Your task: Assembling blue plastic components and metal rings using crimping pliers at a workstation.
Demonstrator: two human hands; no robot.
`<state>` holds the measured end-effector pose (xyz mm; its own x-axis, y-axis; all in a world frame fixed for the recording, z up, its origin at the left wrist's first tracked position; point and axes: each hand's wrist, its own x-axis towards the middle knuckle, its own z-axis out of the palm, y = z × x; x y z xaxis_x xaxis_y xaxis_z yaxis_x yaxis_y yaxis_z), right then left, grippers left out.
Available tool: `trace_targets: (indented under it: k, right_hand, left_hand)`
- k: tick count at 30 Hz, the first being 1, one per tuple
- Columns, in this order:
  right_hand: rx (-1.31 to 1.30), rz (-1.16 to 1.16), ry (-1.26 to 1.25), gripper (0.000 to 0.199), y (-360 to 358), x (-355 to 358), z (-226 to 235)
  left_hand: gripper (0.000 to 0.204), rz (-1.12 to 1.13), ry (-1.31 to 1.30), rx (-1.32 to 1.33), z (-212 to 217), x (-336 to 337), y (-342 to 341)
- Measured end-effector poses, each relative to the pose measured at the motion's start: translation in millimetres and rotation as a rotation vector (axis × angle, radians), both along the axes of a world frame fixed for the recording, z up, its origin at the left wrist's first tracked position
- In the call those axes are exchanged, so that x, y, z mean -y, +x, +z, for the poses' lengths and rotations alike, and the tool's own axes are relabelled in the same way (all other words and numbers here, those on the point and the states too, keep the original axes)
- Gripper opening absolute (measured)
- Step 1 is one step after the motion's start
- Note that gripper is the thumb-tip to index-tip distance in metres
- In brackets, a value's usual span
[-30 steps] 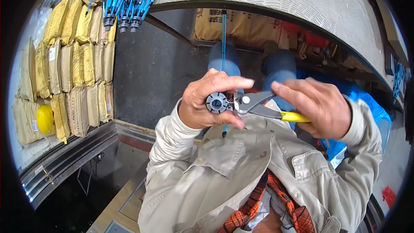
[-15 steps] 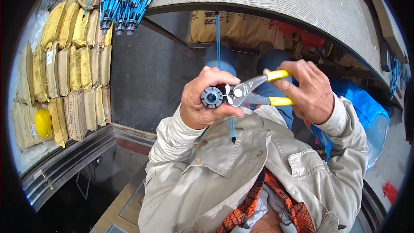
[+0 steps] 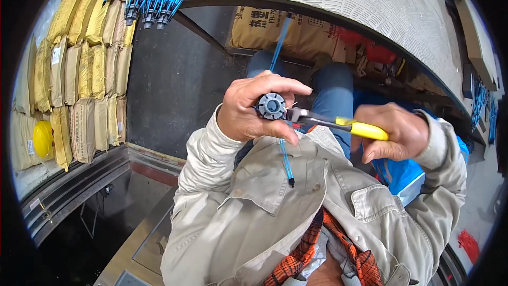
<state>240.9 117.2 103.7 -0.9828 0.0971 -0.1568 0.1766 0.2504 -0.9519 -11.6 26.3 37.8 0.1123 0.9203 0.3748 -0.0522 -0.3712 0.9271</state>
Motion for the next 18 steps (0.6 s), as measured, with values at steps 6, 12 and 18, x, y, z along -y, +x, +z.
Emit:
trace_targets:
  k: [6,12,18]
  right_hand:
    - [-0.103,0.018,-1.192,0.033,-16,60,-70]
    - [-0.375,-0.105,-1.471,0.032,-41,98,-88]
    - [-0.485,-0.604,-0.993,0.025,-43,82,-86]
  left_hand:
    - [0.077,-0.195,-0.076,0.083,0,-11,-11]
    - [0.092,-0.208,-0.148,0.215,-10,-5,-18]
    - [0.111,-0.193,-0.113,0.514,-17,-1,-2]
